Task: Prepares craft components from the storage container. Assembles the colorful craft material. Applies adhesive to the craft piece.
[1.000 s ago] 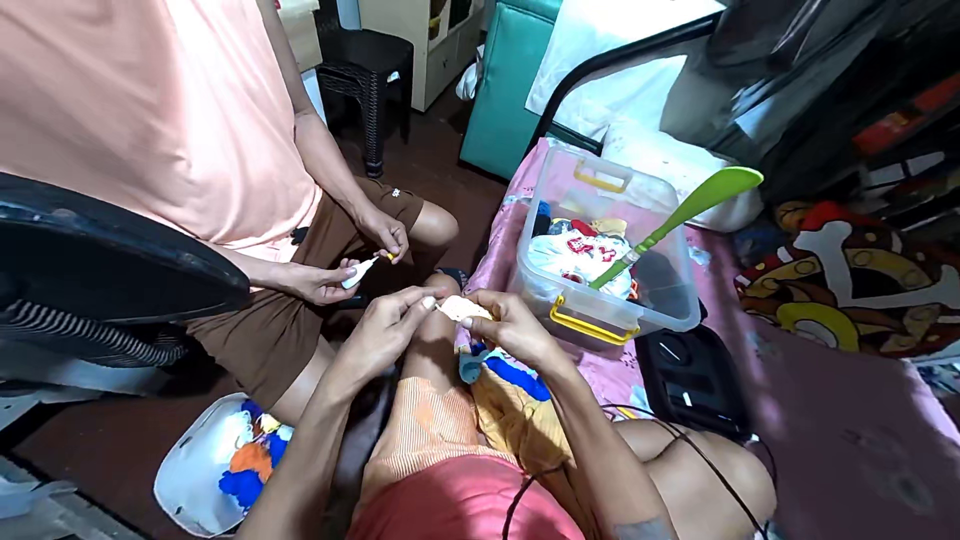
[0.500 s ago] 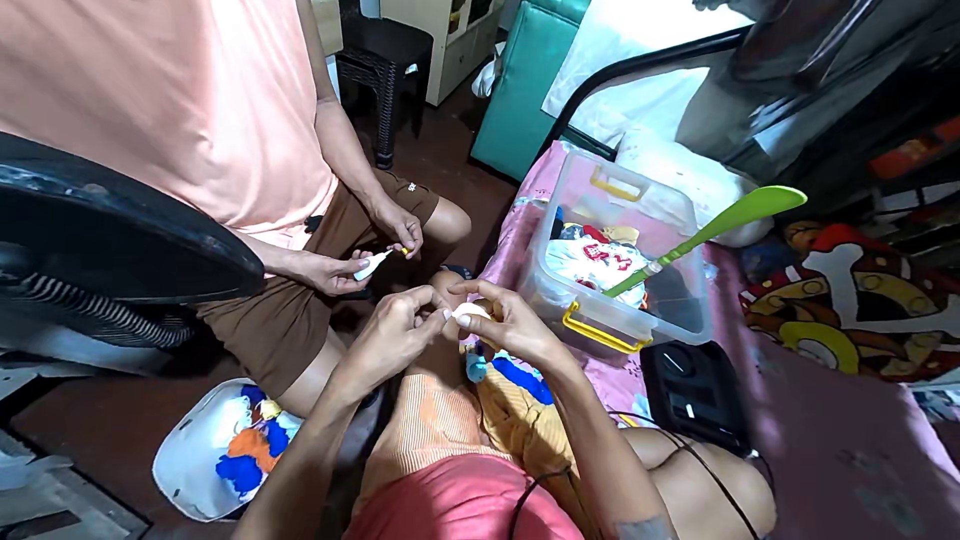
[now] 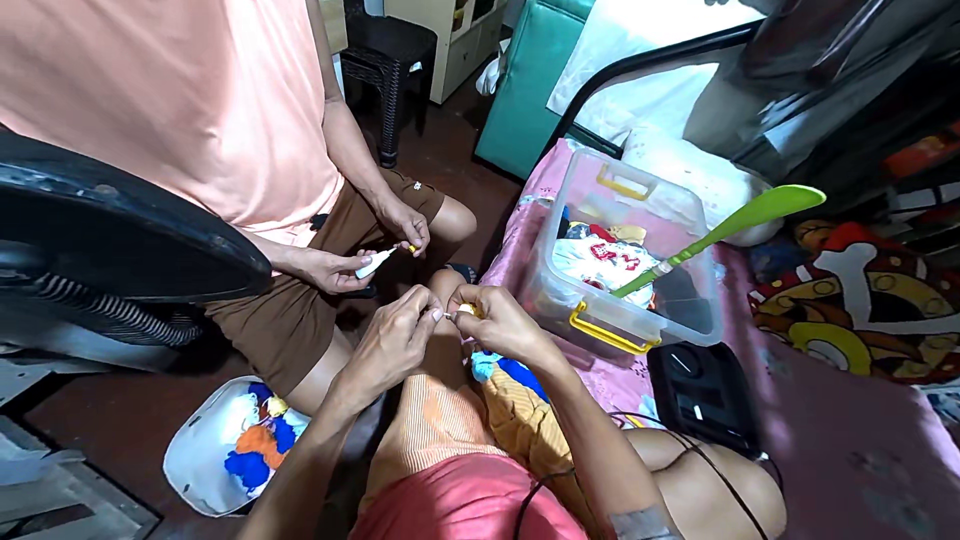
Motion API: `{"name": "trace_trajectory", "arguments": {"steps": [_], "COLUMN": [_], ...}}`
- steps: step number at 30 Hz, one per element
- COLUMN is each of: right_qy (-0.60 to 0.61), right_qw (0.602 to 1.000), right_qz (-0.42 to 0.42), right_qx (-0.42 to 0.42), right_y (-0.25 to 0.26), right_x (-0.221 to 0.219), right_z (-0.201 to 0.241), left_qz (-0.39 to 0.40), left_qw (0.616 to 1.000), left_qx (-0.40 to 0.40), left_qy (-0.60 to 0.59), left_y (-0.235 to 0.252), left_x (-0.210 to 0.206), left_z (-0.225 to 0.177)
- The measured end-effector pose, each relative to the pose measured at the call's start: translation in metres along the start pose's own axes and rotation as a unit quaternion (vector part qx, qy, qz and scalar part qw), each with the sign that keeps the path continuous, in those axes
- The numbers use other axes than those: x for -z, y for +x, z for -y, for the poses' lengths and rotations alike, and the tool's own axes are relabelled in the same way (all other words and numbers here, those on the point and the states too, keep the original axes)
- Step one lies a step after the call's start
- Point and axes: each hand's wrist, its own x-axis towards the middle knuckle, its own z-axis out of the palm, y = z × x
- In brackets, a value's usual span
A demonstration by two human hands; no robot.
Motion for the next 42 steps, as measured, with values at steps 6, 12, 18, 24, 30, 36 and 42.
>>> {"name": "trace_trajectory", "arguments": {"steps": [6,12,18,24,30,36,42], "right_qy": [0.005,-0.028,0.056,0.095,0.109,0.125,0.338], "right_qw": [1.000,0.999,0.998,0.995,0.993,0.990,0.940], "right_qz": [-0.018,-0.020,0.034,0.007,-0.009,-0.018,0.048], "right_qx": [0.007,0.016,0.014,0.034,0.052,0.063,-0.006], "right_y": [0.001,0.004,0.008,0.013,0.019,0.025,0.025], "right_x": [-0.005,-0.008,-0.006,-0.006,-0.010,-0.013,-0.015], "right_z": [0.000,0.001,-0.008,-0.007,-0.001,0.001,0.005], "left_qz": [-0.049,-0.077,-0.078,-0.109,-0.143,-0.180,-0.202], "left_qw": [0.998,0.997,0.991,0.981,0.974,0.961,0.944], "left_qx": [-0.022,0.003,0.061,0.062,0.064,0.104,0.129], "left_qy": [0.025,0.008,-0.091,-0.147,-0.165,-0.184,-0.226], "left_y": [-0.005,-0.009,-0.012,-0.010,-0.009,-0.010,-0.008], "left_x": [-0.005,-0.004,0.003,0.007,0.013,0.010,0.006], "left_z": [0.002,0.005,0.012,0.018,0.016,0.010,0.005]}}
